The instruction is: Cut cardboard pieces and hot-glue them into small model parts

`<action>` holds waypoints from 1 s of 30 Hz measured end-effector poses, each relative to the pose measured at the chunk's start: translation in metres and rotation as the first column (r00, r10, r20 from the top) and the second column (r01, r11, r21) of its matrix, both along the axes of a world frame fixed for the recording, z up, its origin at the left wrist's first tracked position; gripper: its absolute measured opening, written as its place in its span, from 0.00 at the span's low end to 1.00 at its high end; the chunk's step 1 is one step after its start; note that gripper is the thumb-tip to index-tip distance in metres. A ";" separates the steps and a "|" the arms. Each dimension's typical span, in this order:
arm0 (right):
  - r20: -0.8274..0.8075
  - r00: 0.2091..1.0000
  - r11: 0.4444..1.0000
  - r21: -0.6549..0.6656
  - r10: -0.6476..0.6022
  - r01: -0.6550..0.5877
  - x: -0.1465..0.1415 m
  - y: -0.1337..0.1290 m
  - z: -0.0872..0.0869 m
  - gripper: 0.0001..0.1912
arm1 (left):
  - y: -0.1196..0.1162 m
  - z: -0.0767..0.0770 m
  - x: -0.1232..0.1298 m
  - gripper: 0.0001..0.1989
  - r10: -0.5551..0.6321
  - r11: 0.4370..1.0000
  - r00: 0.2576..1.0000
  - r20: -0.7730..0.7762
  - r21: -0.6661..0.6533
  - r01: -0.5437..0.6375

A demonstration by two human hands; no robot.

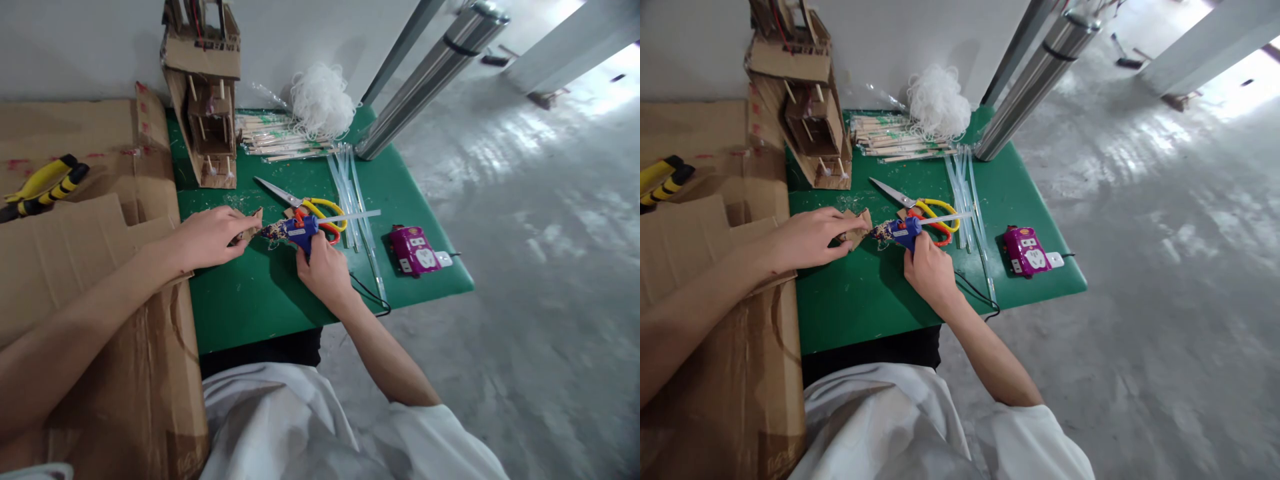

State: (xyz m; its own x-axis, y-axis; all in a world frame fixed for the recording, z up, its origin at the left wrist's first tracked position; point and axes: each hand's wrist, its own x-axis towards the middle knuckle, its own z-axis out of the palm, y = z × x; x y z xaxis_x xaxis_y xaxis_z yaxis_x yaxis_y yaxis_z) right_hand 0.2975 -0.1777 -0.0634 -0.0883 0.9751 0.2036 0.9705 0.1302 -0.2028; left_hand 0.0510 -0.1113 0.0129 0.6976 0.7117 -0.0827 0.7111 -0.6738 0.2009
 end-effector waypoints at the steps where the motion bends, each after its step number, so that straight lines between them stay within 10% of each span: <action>1: -0.004 1.000 1.000 -0.003 -0.008 0.008 -0.001 0.000 0.000 0.15 | 0.000 0.000 0.000 0.22 -0.002 1.000 1.000 0.002 0.000 0.002; 30: -0.054 0.996 0.996 -0.071 -0.065 0.061 -0.007 -0.001 0.007 0.13 | -0.001 0.000 -0.001 0.22 0.022 0.999 1.000 0.001 -0.026 -0.022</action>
State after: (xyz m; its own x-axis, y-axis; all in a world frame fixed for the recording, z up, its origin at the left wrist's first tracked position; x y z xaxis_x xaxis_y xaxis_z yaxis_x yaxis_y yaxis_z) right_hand 0.2907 -0.1783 -0.0563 -0.0167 0.9902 0.1384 0.9631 0.0531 -0.2640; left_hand 0.0502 -0.1127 0.0125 0.6818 0.7246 -0.1004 0.7256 -0.6524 0.2188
